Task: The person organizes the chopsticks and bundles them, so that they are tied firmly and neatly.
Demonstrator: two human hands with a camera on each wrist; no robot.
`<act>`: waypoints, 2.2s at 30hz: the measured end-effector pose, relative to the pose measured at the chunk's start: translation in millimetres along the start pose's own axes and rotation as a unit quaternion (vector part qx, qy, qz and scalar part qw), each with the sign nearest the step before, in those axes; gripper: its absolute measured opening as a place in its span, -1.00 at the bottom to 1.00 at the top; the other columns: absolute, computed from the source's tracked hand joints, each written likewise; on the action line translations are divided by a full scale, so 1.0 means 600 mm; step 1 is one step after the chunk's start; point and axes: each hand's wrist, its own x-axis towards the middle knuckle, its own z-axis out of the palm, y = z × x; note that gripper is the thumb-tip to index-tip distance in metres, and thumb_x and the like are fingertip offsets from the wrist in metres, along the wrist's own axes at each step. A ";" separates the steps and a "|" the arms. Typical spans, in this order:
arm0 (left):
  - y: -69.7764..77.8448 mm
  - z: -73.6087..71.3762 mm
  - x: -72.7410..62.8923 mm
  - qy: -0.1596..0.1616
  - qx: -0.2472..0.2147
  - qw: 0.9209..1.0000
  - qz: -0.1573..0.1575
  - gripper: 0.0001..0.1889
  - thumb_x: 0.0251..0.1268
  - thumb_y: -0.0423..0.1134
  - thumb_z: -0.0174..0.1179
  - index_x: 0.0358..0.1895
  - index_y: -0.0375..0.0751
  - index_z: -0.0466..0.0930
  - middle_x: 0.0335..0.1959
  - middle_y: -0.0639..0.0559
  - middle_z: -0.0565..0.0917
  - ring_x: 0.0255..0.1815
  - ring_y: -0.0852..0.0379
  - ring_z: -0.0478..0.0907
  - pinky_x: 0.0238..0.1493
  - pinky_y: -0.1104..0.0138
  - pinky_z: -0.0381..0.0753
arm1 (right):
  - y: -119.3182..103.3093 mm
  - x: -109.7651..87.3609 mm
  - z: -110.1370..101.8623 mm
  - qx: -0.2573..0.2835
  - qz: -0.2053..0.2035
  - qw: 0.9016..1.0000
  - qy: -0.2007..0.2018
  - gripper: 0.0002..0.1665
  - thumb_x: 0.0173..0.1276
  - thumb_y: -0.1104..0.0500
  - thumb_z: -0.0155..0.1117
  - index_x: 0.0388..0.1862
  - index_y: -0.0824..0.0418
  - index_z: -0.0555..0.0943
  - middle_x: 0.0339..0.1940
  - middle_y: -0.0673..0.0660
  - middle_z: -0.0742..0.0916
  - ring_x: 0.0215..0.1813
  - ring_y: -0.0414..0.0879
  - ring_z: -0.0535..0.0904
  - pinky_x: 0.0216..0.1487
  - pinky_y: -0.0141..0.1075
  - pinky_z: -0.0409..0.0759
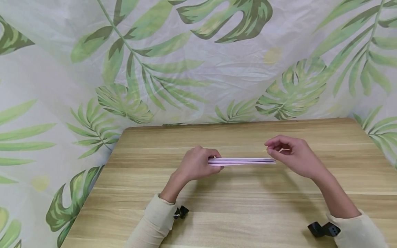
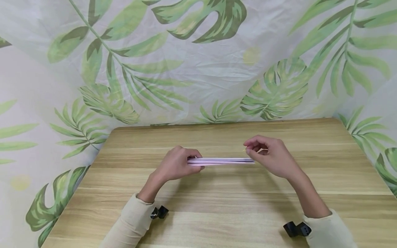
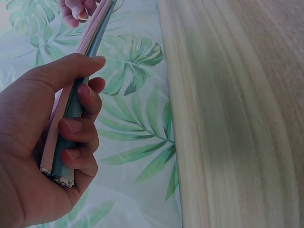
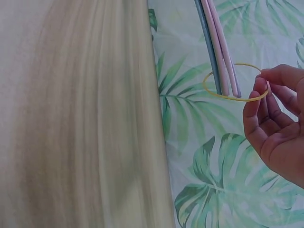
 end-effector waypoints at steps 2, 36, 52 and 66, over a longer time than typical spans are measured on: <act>-0.001 0.000 0.000 0.003 0.002 1.000 0.001 -0.90 0.21 -0.10 0.53 -0.24 0.11 0.82 -0.55 0.33 0.66 -0.59 0.37 0.41 -0.50 0.42 0.38 | -0.002 -0.002 0.003 0.002 0.002 1.000 -0.001 -0.84 0.53 0.28 0.37 0.03 0.20 0.75 -0.16 0.08 0.80 -0.14 -0.26 0.69 -0.14 -0.44 0.71; -0.008 -0.010 -0.001 0.033 -0.002 0.999 -0.006 -0.90 0.21 -0.09 0.53 -0.25 0.10 0.83 -0.57 0.30 0.65 -0.59 0.32 0.41 -0.53 0.41 0.34 | -0.003 -0.037 0.066 0.062 0.008 0.998 -0.017 -0.77 0.46 0.38 0.39 0.05 0.27 0.74 -0.16 0.20 0.82 -0.18 -0.28 0.73 -0.16 -0.38 0.73; -0.015 -0.018 -0.003 0.053 -0.018 0.998 -0.008 -0.92 0.18 -0.10 0.52 -0.28 0.13 0.81 -0.61 0.32 0.61 -0.62 0.34 0.39 -0.52 0.39 0.33 | 0.005 -0.042 0.074 0.078 -0.001 0.997 -0.015 -0.72 0.46 0.36 0.42 0.12 0.27 0.72 -0.09 0.25 0.81 -0.12 -0.27 0.76 -0.10 -0.39 0.74; -0.018 -0.028 -0.006 0.060 -0.039 0.997 -0.010 -0.88 0.20 -0.08 0.55 -0.27 0.09 0.81 -0.57 0.30 0.67 -0.61 0.36 0.43 -0.48 0.39 0.39 | 0.026 -0.037 0.081 0.134 -0.009 0.990 -0.039 -0.75 0.64 0.33 0.19 0.19 0.38 0.61 -0.09 0.39 0.80 -0.06 -0.18 0.84 0.03 -0.28 0.78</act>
